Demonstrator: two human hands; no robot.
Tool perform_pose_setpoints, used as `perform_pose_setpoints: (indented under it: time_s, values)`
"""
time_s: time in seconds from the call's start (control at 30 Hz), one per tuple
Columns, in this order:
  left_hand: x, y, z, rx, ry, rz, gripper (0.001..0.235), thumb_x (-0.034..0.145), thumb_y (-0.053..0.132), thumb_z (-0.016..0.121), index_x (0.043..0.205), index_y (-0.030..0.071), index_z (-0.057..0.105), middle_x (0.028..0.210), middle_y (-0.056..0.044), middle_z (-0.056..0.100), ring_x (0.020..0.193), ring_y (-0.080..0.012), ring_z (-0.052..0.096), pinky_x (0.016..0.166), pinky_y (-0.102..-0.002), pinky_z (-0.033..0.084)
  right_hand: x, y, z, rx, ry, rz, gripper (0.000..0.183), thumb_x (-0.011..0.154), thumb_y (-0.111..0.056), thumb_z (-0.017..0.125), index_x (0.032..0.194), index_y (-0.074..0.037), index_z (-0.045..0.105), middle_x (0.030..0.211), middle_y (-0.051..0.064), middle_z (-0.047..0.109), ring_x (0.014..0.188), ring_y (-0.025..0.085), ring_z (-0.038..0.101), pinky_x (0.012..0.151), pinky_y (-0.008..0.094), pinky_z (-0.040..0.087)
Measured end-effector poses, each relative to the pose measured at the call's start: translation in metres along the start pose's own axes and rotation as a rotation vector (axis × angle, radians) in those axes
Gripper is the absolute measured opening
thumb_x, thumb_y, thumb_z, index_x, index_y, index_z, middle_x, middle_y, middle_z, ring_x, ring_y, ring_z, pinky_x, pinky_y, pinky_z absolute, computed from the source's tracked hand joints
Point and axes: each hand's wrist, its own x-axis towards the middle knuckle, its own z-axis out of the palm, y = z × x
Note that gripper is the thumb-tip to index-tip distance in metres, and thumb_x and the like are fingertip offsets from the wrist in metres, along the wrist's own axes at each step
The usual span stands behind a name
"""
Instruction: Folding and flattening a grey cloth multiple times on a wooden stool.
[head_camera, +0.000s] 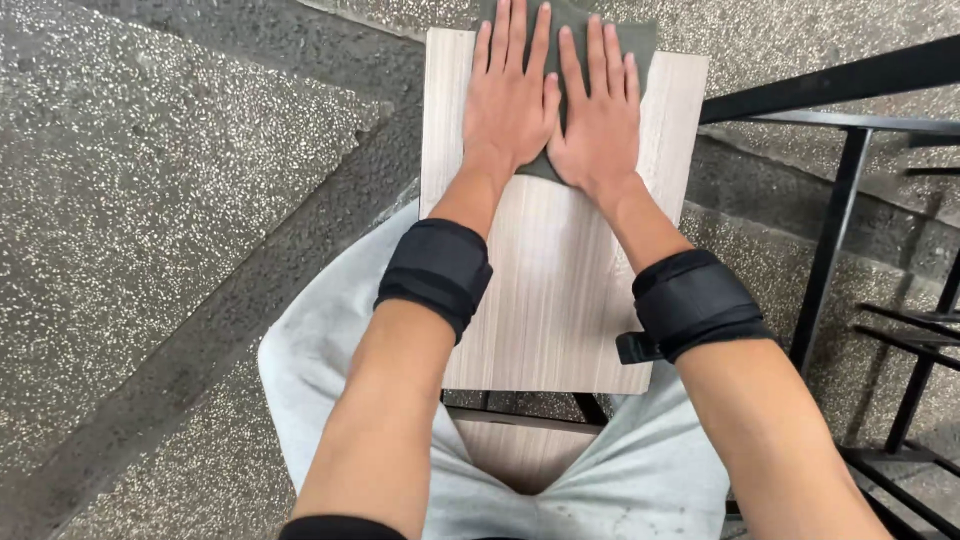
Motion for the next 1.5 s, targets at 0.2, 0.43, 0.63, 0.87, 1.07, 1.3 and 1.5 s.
perform_pose_setpoints:
  time_s: [0.2,0.43,0.63,0.87,1.07,1.3,1.5]
  values:
    - [-0.005,-0.004,0.015,0.026,0.117,0.032,0.067,0.11,0.036,0.041,0.167,0.007,0.021,0.172,-0.02,0.012,0.161,-0.034,0.009,0.133,-0.048,0.009,-0.003,-0.003,-0.001,-0.009,0.035,-0.012,0.058,0.114,-0.031,0.04,0.166,-0.008,0.033,0.171,0.022,0.023,0.159,0.039,0.018,0.128,0.055,0.015]
    - [-0.084,0.005,0.014,-0.053,0.087,0.056,0.069,0.105,0.036,0.045,0.163,0.007,0.025,0.171,-0.019,0.014,0.159,-0.0352,0.011,0.13,-0.047,0.012,-0.073,-0.032,0.002,-0.026,0.025,0.0,0.06,0.109,-0.033,0.04,0.162,-0.005,0.036,0.169,0.025,0.025,0.158,0.039,0.019,0.127,0.054,0.016]
    - [-0.179,0.007,0.017,-0.102,0.147,0.056,0.068,0.102,0.034,0.047,0.161,0.005,0.03,0.169,-0.021,0.018,0.158,-0.0373,0.015,0.128,-0.048,0.014,-0.15,-0.07,0.017,-0.064,-0.002,-0.022,0.061,0.108,-0.035,0.035,0.16,-0.003,0.036,0.167,0.025,0.025,0.157,0.038,0.02,0.126,0.054,0.014]
    - [-0.262,0.005,0.012,-0.093,0.088,-0.034,0.068,0.1,0.033,0.048,0.161,0.006,0.03,0.169,-0.02,0.019,0.157,-0.0357,0.016,0.127,-0.048,0.015,-0.211,-0.111,0.02,-0.007,-0.033,-0.047,0.062,0.102,-0.037,0.042,0.157,-0.007,0.039,0.165,0.024,0.029,0.155,0.039,0.023,0.124,0.054,0.018]
    - [-0.237,-0.002,0.004,-0.029,0.032,-0.034,0.072,0.098,0.032,0.047,0.161,0.006,0.026,0.168,-0.021,0.016,0.156,-0.0377,0.013,0.126,-0.048,0.014,-0.192,-0.108,0.02,0.011,-0.03,-0.067,0.062,0.103,-0.034,0.044,0.158,-0.006,0.041,0.165,0.025,0.03,0.155,0.039,0.024,0.124,0.055,0.019]
    - [-0.157,-0.025,-0.001,-0.068,0.022,-0.024,0.074,0.098,0.033,0.048,0.163,0.008,0.025,0.17,-0.02,0.015,0.158,-0.0374,0.013,0.129,-0.05,0.014,-0.114,-0.089,0.018,0.015,-0.064,-0.019,0.061,0.106,-0.034,0.045,0.161,-0.008,0.039,0.168,0.024,0.028,0.157,0.04,0.023,0.126,0.056,0.018]
    - [-0.076,-0.043,-0.007,-0.044,0.033,-0.017,0.074,0.101,0.033,0.05,0.165,0.009,0.021,0.171,-0.02,0.011,0.16,-0.0368,0.011,0.13,-0.05,0.013,-0.036,-0.065,0.015,0.022,-0.055,-0.031,0.061,0.11,-0.034,0.045,0.164,-0.007,0.037,0.17,0.025,0.025,0.159,0.04,0.02,0.127,0.057,0.017]
